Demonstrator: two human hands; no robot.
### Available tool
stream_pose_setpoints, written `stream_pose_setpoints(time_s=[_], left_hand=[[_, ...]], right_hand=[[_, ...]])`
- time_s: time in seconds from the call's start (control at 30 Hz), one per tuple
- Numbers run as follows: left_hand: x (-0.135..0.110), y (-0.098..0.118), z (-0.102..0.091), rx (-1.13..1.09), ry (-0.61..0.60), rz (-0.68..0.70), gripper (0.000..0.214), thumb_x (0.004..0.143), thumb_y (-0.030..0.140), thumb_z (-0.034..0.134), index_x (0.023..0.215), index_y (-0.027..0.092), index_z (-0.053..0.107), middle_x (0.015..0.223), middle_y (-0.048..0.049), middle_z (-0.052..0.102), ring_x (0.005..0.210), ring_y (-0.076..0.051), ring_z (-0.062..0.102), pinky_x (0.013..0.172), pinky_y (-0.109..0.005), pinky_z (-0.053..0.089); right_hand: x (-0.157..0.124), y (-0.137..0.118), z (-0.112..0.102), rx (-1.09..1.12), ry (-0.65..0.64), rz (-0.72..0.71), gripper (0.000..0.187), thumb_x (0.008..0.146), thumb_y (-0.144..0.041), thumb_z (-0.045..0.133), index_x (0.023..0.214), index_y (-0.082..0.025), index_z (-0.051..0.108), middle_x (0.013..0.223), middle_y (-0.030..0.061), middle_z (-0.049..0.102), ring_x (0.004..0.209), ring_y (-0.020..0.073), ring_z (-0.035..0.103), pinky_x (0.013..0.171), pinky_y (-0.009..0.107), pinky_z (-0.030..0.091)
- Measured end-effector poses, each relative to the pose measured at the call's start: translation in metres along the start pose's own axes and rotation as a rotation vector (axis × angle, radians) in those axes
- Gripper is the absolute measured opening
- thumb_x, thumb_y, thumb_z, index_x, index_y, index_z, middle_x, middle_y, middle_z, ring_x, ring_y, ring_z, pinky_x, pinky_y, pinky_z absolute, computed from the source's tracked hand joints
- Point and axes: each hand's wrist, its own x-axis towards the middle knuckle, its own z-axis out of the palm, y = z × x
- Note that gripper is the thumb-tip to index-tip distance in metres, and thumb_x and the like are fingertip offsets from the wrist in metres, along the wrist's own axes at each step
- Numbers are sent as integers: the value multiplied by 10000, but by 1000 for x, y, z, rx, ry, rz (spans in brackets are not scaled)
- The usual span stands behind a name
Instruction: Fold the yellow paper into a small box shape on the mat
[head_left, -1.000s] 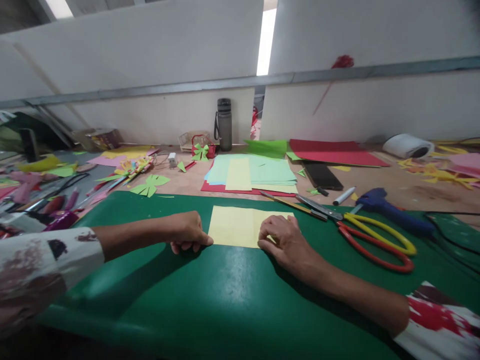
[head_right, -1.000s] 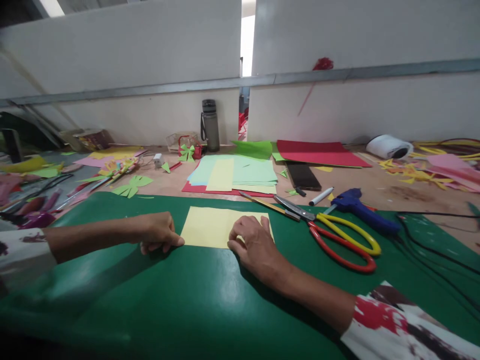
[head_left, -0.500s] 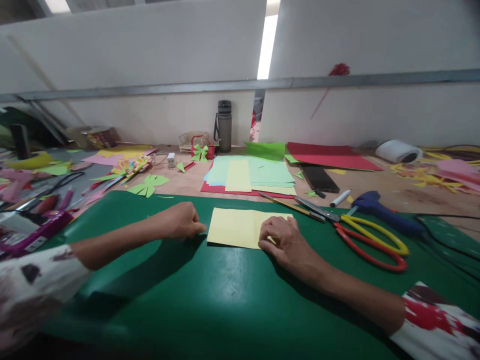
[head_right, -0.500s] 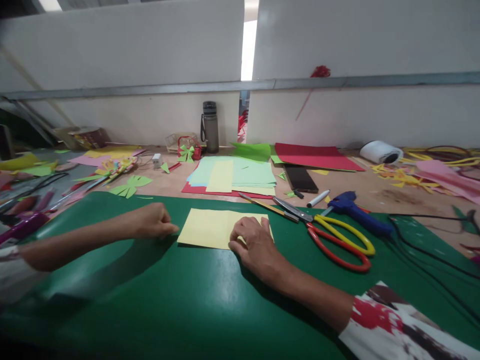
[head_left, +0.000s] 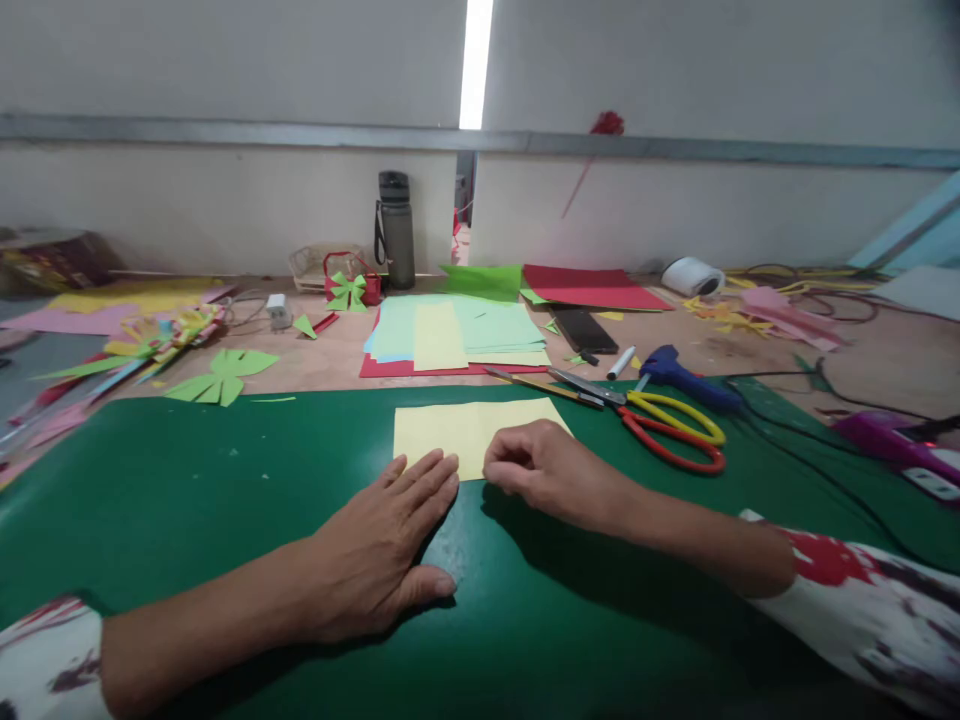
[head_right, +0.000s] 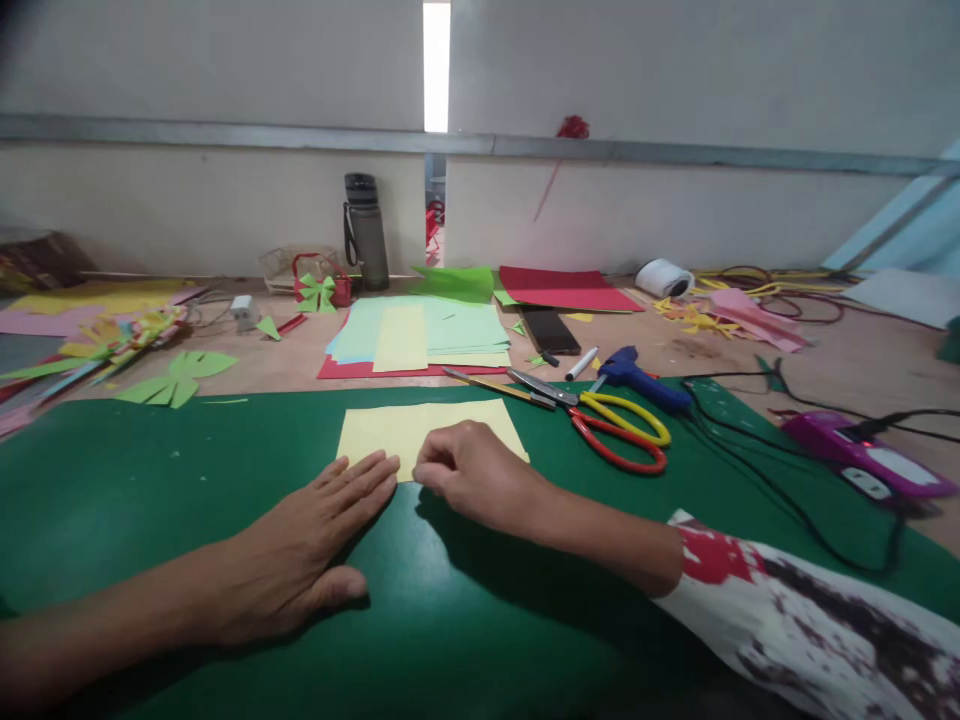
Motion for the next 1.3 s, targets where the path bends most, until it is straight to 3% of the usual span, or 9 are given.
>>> stream_pose_setpoints(time_s=[0.07, 0.2, 0.5, 0.93, 1.3], left_hand=[[-1, -1, 1, -3, 9, 8, 751, 880, 569, 291, 1436, 168, -14, 1493, -100, -2, 1366, -279, -7, 1103, -486, 79], [-2, 0, 3, 16, 1, 9, 737, 888, 562, 266, 1433, 170, -38, 1489, -92, -47, 1366, -267, -35, 1107, -470, 61], [-3, -1, 4, 39, -3, 18, 752, 883, 573, 266, 1430, 174, -59, 1483, -96, -69, 1365, -270, -34, 1107, -465, 63], [-4, -2, 7, 66, 44, 20, 735, 889, 559, 285, 1431, 186, -43, 1490, -81, -40, 1368, -264, -4, 1111, -457, 83], [-4, -3, 9, 79, 98, 52, 731, 898, 510, 328, 1426, 197, -67, 1488, -101, 15, 1364, -278, 65, 1092, -474, 168]], right_hand=[[8, -4, 1, 41, -203, 227, 157, 751, -256, 512, 622, -170, 540, 518, -35, 531, 421, 69, 429, 416, 191, 320], [29, -1, 2, 7, -294, 380, 254, 688, -317, 563, 495, -172, 486, 417, -28, 503, 315, 63, 370, 319, 194, 265], [41, -12, -1, -68, -345, 475, 253, 637, -280, 611, 446, -174, 483, 343, -35, 476, 283, 76, 352, 298, 210, 280], [27, 3, -16, -107, -310, 584, 270, 651, -234, 610, 434, -162, 467, 330, -39, 469, 274, 60, 348, 304, 192, 281], [10, 38, -32, -77, -258, 609, 277, 637, -294, 623, 439, -170, 474, 343, -42, 482, 281, 58, 351, 316, 192, 274]])
